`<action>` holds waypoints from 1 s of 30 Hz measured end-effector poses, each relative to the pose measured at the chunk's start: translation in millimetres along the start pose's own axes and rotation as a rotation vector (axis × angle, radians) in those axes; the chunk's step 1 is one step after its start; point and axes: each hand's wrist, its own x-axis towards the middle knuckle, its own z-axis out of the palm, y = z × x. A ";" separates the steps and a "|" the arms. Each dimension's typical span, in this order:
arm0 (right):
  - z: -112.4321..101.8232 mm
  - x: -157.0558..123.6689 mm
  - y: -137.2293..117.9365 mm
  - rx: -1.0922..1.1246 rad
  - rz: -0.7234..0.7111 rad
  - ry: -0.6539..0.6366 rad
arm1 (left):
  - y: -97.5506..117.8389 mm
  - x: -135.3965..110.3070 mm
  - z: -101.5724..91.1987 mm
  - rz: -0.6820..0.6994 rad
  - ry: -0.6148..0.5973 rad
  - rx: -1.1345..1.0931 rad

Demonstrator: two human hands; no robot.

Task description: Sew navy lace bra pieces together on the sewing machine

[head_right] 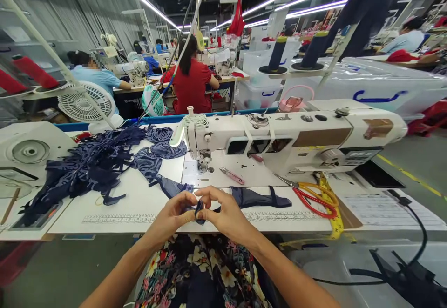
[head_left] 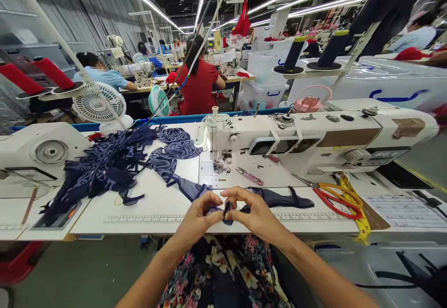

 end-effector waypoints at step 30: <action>18.4 10.3 30.9 0.041 -0.015 0.203 | -34.3 1.3 25.4 0.186 0.356 0.223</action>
